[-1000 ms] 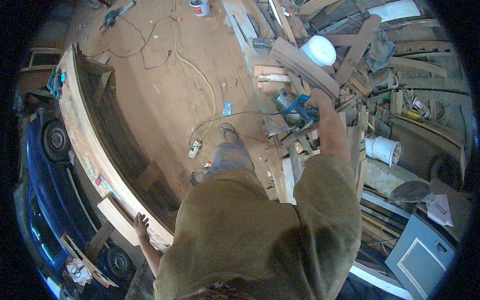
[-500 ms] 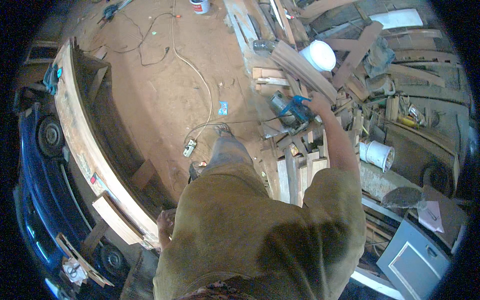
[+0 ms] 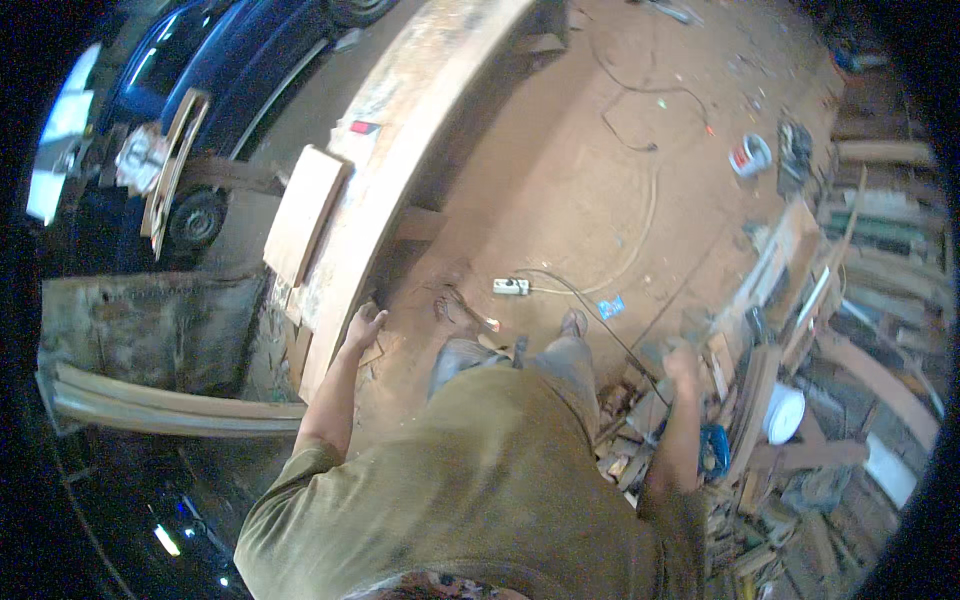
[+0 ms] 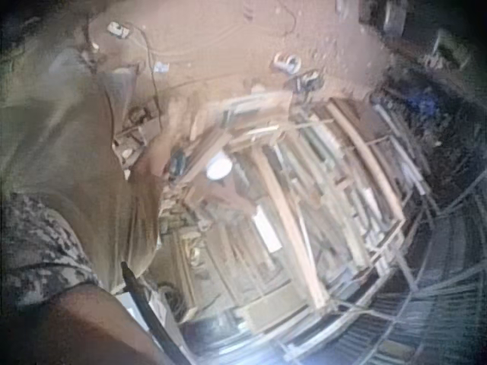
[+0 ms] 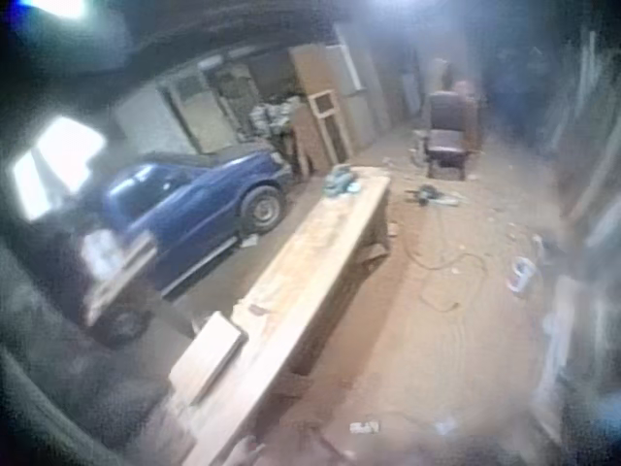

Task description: The person uses a handheld electric router to shape the edges of several long wooden planks. They move the tool along the length of each plank, then flip the wood over to process the opposite side. The person handles the planks one at a time, placing them on a workbench and moving them aside after routing.

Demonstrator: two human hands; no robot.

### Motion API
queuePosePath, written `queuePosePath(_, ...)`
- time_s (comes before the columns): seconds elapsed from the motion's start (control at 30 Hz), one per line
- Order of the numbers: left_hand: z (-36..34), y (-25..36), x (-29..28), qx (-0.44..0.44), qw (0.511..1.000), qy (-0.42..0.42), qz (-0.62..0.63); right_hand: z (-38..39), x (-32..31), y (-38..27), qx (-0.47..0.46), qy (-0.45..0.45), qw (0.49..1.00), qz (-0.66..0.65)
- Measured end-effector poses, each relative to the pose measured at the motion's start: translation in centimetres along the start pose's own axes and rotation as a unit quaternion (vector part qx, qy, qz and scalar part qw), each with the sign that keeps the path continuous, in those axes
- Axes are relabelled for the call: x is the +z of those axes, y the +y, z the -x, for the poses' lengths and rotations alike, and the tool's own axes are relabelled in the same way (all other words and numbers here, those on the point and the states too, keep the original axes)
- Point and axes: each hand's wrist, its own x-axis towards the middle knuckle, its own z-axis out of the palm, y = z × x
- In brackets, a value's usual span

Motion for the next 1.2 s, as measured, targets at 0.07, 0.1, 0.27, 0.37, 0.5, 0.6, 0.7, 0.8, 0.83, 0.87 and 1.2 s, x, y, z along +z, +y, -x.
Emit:
queuePosePath(0.07, -1.6, -2.8, -2.3, -0.047, 0.996, 0.029, -0.07, -0.2, 7.3, -5.7, 0.023, 0.036, 0.993, 0.109)
queuePosePath(0.1, -1.9, -1.6, -2.5, -0.062, 0.991, 0.04, -0.108, 1.2, 9.5, -9.2, 0.093, 0.034, 0.995, 0.023)
queuePosePath(0.27, -6.2, -6.8, -5.2, -0.155, 0.967, 0.059, -0.191, 3.9, 16.3, -8.1, -0.026, 0.014, 0.983, 0.182)
queuePosePath(0.37, -10.6, -9.1, -5.5, -0.146, 0.965, 0.029, -0.214, 6.8, 17.2, -2.4, 0.048, 0.005, 0.977, 0.207)
queuePosePath(0.5, -13.2, -13.0, -5.3, -0.073, 0.97, 0.051, -0.228, 7.8, 22.6, -9.9, 0.207, -0.054, 0.955, 0.206)
queuePosePath(0.6, -12.4, -12.8, -6.2, -0.032, 0.976, 0.044, -0.213, 6.9, 25.7, -14.0, 0.2, -0.025, 0.952, 0.229)
queuePosePath(0.7, -11.6, -11.8, -9.5, -0.02, 0.982, -0.016, -0.188, 2.7, 31.1, -18.8, 0.067, -0.046, 0.948, 0.308)
queuePosePath(0.8, -10.5, -14.3, -12.7, 0.045, 0.985, -0.133, -0.098, -3.3, 35.0, -19.2, 0.047, -0.062, 0.942, 0.326)
queuePosePath(0.83, -9.8, -13.4, -15.2, 0.048, 0.976, -0.213, -0.023, -4.6, 37.1, -20.2, 0.028, -0.07, 0.928, 0.364)
queuePosePath(0.87, -9.4, -14.5, -15.9, 0.043, 0.958, -0.273, 0.074, -6.7, 39.3, -21.8, -0.001, -0.082, 0.912, 0.402)
queuePosePath(1.2, 7.0, -17.9, -19.1, -0.338, 0.701, -0.374, 0.504, -22.4, 56.4, -33.9, 0.112, -0.157, 0.98, -0.055)
